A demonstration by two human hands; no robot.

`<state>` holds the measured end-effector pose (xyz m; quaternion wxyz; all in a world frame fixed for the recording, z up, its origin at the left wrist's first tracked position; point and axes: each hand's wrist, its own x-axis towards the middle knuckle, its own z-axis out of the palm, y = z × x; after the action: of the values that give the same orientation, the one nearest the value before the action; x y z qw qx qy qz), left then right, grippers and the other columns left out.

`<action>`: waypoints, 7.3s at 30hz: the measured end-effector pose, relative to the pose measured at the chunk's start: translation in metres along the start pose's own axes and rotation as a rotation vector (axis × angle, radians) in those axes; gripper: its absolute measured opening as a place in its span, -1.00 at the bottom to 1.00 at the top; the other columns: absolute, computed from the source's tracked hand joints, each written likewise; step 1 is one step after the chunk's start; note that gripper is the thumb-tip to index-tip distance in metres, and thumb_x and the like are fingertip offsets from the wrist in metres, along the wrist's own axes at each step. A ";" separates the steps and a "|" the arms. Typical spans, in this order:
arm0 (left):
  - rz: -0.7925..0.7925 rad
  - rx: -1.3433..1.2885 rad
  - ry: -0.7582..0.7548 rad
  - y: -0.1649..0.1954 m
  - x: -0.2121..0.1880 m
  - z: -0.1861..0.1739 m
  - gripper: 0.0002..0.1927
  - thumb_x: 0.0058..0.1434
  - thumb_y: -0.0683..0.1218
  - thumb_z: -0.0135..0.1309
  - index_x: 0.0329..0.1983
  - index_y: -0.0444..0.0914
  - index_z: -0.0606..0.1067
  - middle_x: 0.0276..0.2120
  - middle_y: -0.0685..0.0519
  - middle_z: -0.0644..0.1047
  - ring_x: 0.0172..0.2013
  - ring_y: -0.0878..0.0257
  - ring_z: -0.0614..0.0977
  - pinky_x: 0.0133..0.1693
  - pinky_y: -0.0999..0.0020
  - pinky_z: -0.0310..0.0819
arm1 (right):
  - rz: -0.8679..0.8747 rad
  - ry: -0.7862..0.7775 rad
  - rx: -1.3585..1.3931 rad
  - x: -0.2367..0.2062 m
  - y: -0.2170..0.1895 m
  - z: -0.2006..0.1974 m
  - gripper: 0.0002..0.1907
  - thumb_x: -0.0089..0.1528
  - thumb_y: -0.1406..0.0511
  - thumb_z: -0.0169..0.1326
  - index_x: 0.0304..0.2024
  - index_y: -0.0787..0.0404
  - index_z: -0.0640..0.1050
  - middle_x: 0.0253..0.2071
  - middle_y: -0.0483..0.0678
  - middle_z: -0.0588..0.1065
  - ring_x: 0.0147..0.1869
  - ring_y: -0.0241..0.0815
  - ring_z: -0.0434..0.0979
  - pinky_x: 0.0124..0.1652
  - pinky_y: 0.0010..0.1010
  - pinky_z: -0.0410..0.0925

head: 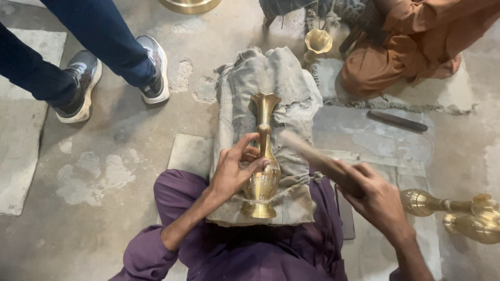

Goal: The person sits cross-legged on the floor holding a brass vase against a cloth-covered board on their lap. They hold a small punch against the vase surface with one hand and repeatedly strike it with a wooden mallet held in the other hand, working the vase's decorated body.

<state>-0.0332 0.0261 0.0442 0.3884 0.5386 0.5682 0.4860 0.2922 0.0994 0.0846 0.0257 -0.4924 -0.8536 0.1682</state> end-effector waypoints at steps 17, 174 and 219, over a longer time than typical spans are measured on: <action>0.004 -0.002 0.046 -0.006 -0.005 0.004 -0.46 0.25 -0.12 0.25 0.26 -0.26 0.35 -0.26 -0.07 0.70 -0.23 0.22 0.79 -0.26 0.35 0.76 | -0.291 0.164 -0.296 0.082 -0.036 -0.094 -0.40 0.24 0.31 0.12 0.35 -0.19 0.48 -0.17 -0.19 0.61 -0.41 -0.27 0.55 -0.42 -0.35 0.49; -0.210 -0.594 0.498 -0.066 -0.097 0.007 -0.18 0.22 -0.22 0.19 0.44 -0.41 0.03 -0.24 -0.19 0.64 -0.32 0.15 0.72 -0.30 0.33 0.72 | -0.058 0.384 0.514 -0.034 -0.095 0.137 -0.60 0.03 0.27 0.40 -0.20 0.32 0.53 -0.49 0.15 0.56 -0.43 0.06 0.64 -0.42 -0.21 0.43; 0.123 0.010 0.262 -0.024 -0.056 0.031 -0.41 0.23 -0.12 0.29 0.33 -0.14 0.41 -0.20 0.00 0.72 -0.19 0.26 0.78 -0.20 0.37 0.76 | -0.221 0.009 -0.462 0.017 -0.016 -0.032 -0.28 0.22 0.16 0.19 0.42 -0.36 0.30 -0.21 -0.15 0.60 -0.30 -0.21 0.62 -0.43 -0.34 0.53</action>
<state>-0.0027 -0.0234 0.0094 0.2775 0.5063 0.5823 0.5723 0.2765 0.1152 0.1178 -0.0654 -0.3898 -0.9178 -0.0375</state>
